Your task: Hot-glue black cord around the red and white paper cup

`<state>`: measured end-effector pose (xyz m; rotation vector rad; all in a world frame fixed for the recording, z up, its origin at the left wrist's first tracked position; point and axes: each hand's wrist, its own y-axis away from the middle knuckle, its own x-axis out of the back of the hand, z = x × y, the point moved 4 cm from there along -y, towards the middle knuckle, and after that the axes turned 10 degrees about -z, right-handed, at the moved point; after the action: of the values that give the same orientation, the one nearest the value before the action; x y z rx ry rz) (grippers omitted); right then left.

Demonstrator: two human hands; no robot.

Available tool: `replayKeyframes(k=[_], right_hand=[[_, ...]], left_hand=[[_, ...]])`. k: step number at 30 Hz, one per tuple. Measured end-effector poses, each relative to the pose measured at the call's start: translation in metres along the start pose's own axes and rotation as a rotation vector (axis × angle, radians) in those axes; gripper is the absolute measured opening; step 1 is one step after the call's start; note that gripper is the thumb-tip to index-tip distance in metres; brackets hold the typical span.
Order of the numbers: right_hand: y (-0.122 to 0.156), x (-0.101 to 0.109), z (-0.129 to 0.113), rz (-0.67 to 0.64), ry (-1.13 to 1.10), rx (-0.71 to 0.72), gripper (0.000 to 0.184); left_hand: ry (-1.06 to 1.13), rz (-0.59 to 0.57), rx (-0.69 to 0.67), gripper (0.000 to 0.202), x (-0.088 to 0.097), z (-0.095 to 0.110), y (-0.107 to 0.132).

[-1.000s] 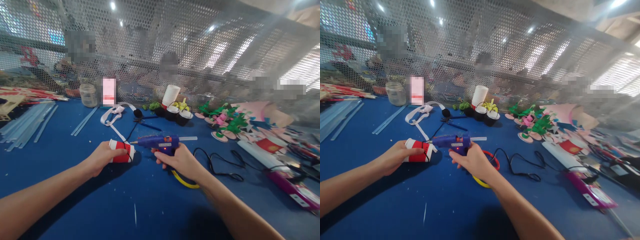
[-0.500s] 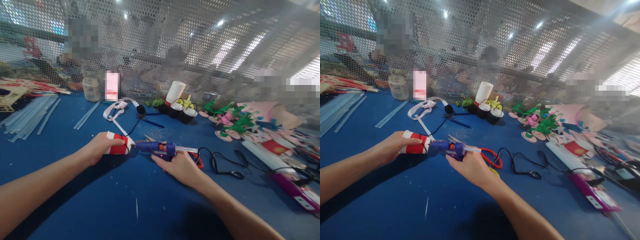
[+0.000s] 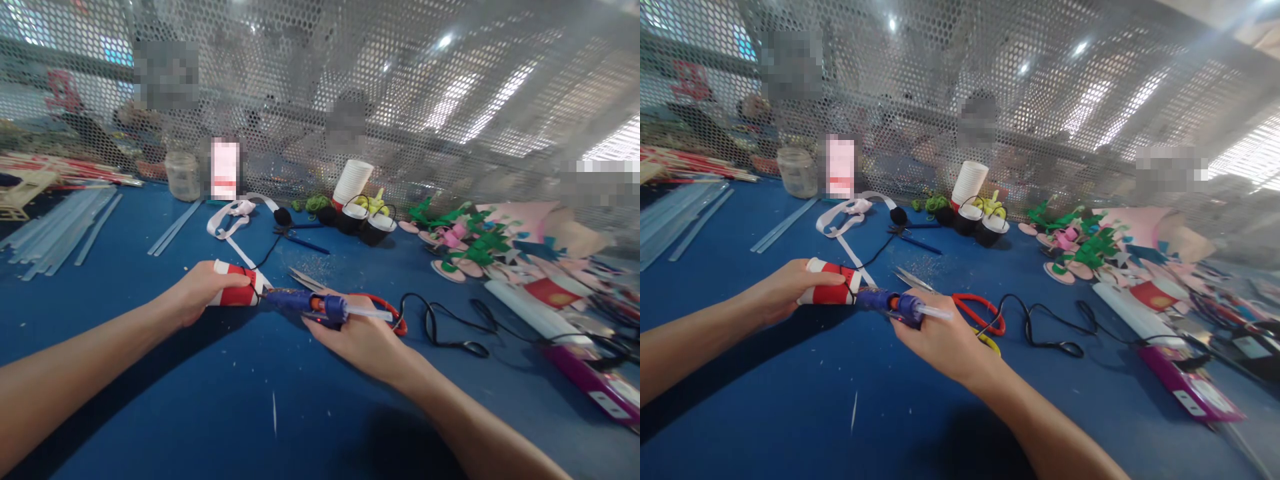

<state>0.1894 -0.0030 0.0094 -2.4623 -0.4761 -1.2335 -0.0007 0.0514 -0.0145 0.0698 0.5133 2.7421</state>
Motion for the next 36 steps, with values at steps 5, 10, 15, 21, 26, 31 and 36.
replayKeyframes(k=[5,10,15,21,26,31,36], right_hand=[[0.0002,0.0023,0.0016,-0.001,0.010,-0.040,0.005],[-0.0007,0.0009,-0.0002,-0.036,0.020,-0.021,0.010],[-0.0008,0.0018,-0.0006,-0.016,0.002,-0.020,0.009],[-0.0013,0.0014,-0.0019,-0.047,0.006,-0.006,0.010],[-0.0014,0.0023,-0.0018,-0.028,0.014,-0.004,0.010],[-0.0015,0.0018,-0.0006,-0.043,0.016,-0.013,0.010],[-0.0013,0.0025,0.0030,-0.009,-0.018,-0.040,0.005]], left_hand=[[0.006,0.002,0.012,0.013,0.0014,-0.0023,-0.0025],[-0.013,0.017,0.000,0.010,0.0008,-0.0009,-0.0007],[0.003,-0.021,-0.005,0.014,-0.0009,-0.0002,-0.0002],[-0.011,0.001,0.005,0.012,-0.0008,-0.0002,0.0000],[0.001,-0.010,-0.001,0.015,-0.0001,-0.0013,-0.0013],[0.005,0.019,0.001,0.011,-0.0004,0.0006,0.0005],[0.006,-0.004,0.001,0.015,0.0005,-0.0022,-0.0017]])
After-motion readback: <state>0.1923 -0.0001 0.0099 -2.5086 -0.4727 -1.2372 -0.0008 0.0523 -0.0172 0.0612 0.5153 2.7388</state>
